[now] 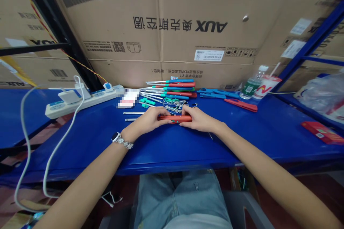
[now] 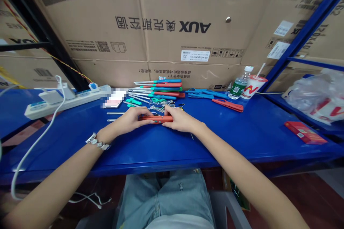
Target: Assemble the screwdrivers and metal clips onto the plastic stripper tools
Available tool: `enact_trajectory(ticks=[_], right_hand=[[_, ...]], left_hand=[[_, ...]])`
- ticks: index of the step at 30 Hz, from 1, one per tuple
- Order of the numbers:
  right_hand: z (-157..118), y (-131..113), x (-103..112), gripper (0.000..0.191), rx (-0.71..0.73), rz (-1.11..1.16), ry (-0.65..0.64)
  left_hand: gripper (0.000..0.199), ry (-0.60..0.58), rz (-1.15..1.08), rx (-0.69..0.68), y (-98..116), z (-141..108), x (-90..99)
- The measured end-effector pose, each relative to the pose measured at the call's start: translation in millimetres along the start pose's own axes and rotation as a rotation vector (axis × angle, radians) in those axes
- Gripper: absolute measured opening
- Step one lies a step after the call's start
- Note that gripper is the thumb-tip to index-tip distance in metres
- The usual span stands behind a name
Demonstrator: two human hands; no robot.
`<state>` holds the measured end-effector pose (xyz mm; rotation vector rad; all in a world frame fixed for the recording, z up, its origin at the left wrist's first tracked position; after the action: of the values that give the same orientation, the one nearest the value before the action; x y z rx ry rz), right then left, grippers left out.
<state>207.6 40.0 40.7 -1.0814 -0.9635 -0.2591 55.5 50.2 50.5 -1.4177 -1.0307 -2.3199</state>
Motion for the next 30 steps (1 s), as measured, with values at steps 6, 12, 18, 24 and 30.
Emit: enact_trajectory(ticks=[6,12,18,24,30], right_hand=[[-7,-12,-3,0.018,0.097,-0.070,-0.025],[-9,-21,-3,0.031,0.168,-0.198,0.001],[-11,-21,-4,0.034,0.201,-0.267,0.062],[-11,-22,-3,0.030,0.211,-0.247,0.102],[-12,-11,14,0.034,0.156,-0.060,0.269]], left_hand=[[0.021,0.006,0.045,-0.057,3,-1,2.9],[0.025,0.029,0.035,-0.139,9,-2,4.9],[0.029,0.053,0.074,-0.196,12,-4,6.5],[0.028,0.115,0.156,-0.220,16,-4,12.1],[0.031,0.746,0.225,-0.126,26,-29,65.8]])
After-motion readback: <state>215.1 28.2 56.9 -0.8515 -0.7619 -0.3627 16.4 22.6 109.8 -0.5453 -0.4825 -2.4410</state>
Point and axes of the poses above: each hand's wrist, its own z-axis towards the middle knuckle, its own x-axis out of the back of the hand, y = z × x, the point moved 8 cm from there along z, towards the middle knuckle, and after that the axes turned 7 degrees about z, right-handed, at the moved point
